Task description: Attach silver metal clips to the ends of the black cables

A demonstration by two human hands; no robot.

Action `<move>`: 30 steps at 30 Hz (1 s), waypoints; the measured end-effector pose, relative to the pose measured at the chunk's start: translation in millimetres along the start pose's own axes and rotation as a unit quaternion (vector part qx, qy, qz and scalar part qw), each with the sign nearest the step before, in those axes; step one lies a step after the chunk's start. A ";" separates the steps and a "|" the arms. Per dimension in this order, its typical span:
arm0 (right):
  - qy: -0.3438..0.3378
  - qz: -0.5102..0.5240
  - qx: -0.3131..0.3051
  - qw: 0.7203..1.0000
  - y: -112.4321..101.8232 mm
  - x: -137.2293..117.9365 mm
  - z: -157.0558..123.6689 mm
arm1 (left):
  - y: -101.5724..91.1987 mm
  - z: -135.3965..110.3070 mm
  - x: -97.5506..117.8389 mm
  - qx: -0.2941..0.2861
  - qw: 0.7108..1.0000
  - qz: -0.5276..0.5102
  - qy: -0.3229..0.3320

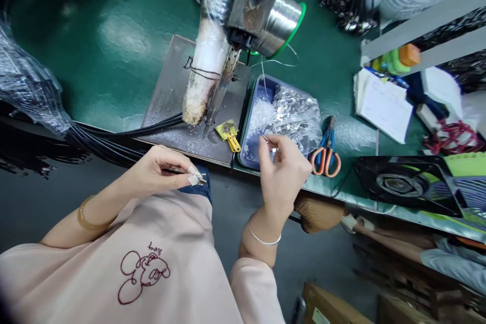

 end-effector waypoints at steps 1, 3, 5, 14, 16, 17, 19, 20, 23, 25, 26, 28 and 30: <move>0.002 -0.016 -0.031 0.999 3.8 8.6 6.9 | -0.5 0.7 0.5 -0.012 1.000 0.000 -0.001; 0.009 -0.031 -0.076 0.997 11.6 22.3 17.7 | -1.7 2.5 0.7 -0.029 1.000 -0.001 -0.006; 0.022 -0.040 -0.095 0.994 17.4 30.1 24.7 | -2.8 4.2 0.1 -0.036 0.999 -0.005 -0.018; 0.016 -0.014 -0.137 0.990 17.2 29.0 22.2 | -5.8 11.8 -6.2 0.033 0.998 -0.034 -0.033; 0.009 0.002 -0.106 0.994 10.8 26.4 17.4 | -6.7 12.9 -6.7 0.053 0.997 -0.038 -0.031; 0.015 0.011 -0.080 0.997 6.7 24.8 14.8 | -7.1 13.3 -6.7 0.064 0.997 -0.035 -0.033; 0.037 0.040 0.000 0.999 -3.4 19.8 9.0 | -7.3 13.7 -6.2 0.085 0.995 -0.022 -0.039; 0.049 0.064 0.045 0.996 -8.4 16.2 5.6 | -7.1 13.9 -5.6 0.097 0.994 -0.013 -0.040; 0.067 0.160 0.127 0.977 -16.3 0.8 -6.0 | -5.7 14.0 -3.0 0.147 0.989 0.023 -0.022; 0.059 0.228 0.092 0.968 -11.9 -12.5 -12.8 | -4.2 13.5 -1.6 0.181 0.982 0.045 0.000; 0.053 0.257 0.054 0.963 -7.3 -19.5 -16.1 | -3.2 13.2 -1.0 0.194 0.980 0.055 0.010; 0.042 0.296 -0.026 0.954 4.2 -32.5 -22.5 | -1.5 12.3 -0.2 0.206 0.975 0.078 0.027; 0.039 0.306 -0.074 0.948 15.3 -41.9 -28.0 | -0.1 11.3 0.8 0.206 0.972 0.107 0.040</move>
Point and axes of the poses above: each hand's wrist, its own z-axis towards the middle knuckle, its own y-axis out of the palm, x = y × z, the point moved 4 cm from there along z, towards the middle knuckle, and after that the axes turned 1 degree about y, right-handed, at the moved point
